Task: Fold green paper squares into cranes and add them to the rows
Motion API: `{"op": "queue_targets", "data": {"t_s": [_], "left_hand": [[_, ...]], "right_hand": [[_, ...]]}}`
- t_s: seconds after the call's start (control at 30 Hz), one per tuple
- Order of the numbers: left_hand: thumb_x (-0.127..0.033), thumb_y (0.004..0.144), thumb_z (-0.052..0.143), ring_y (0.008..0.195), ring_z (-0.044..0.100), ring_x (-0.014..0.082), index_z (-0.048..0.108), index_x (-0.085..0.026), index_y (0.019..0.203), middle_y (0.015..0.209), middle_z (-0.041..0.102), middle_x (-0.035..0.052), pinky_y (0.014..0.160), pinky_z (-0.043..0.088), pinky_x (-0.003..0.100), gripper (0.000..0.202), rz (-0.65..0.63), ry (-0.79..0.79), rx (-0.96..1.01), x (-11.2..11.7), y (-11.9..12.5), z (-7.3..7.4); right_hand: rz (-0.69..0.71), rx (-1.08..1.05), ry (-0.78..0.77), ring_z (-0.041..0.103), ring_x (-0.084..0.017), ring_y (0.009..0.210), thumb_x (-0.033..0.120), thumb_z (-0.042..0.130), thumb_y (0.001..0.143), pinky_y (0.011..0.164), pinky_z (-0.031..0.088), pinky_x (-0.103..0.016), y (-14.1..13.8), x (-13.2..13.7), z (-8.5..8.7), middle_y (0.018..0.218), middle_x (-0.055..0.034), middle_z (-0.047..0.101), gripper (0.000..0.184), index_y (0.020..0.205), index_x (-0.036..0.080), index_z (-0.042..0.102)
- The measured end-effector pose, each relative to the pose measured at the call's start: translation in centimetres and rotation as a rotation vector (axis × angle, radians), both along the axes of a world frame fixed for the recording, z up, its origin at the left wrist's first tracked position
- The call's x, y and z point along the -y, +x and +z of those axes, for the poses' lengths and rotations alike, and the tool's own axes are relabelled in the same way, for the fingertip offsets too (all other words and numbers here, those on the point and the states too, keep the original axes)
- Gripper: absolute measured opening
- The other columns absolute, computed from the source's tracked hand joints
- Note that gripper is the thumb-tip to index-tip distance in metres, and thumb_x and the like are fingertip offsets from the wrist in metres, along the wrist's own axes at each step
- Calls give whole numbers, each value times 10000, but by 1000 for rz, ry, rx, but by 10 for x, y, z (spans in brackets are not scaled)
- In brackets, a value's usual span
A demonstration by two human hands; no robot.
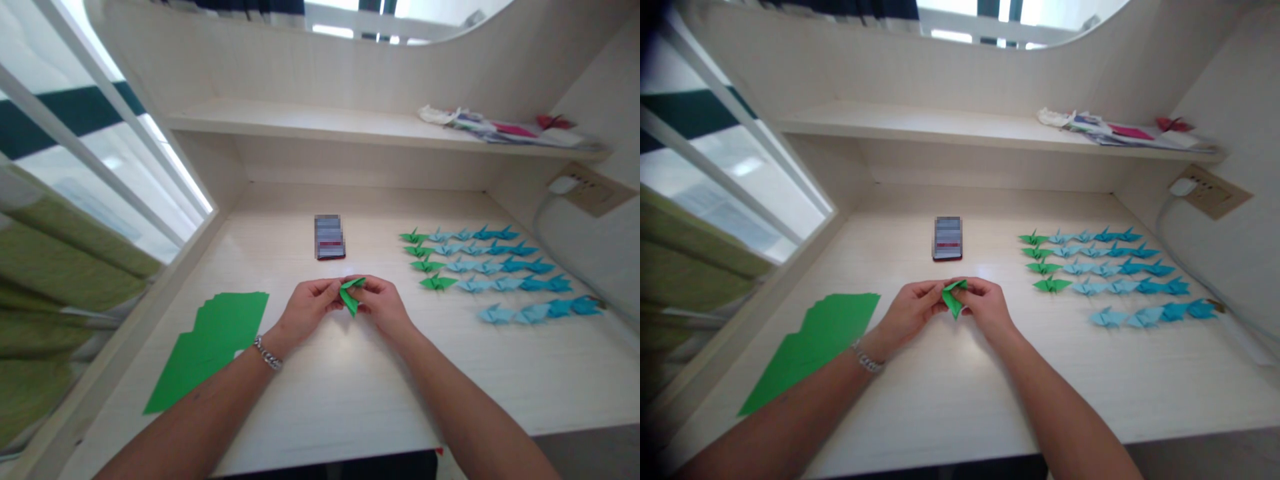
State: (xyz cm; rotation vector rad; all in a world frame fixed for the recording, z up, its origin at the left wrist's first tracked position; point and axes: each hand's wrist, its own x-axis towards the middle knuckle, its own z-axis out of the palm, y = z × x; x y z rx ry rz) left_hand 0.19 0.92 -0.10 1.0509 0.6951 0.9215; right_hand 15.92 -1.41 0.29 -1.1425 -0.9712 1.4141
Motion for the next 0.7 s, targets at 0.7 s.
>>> {"op": "queue_targets", "data": {"t_s": [0.7], "left_hand": [[-371,705,709,681,610,162,679,-118,1070,846,704,109,666,502,321,445,26,43,-149,1,1,-2]], "right_hand": [[-66,79,56,551,-119,506,236,712,597,494,453,-240,-4,-2,-2,576,17,611,181,738,149,638]]}}
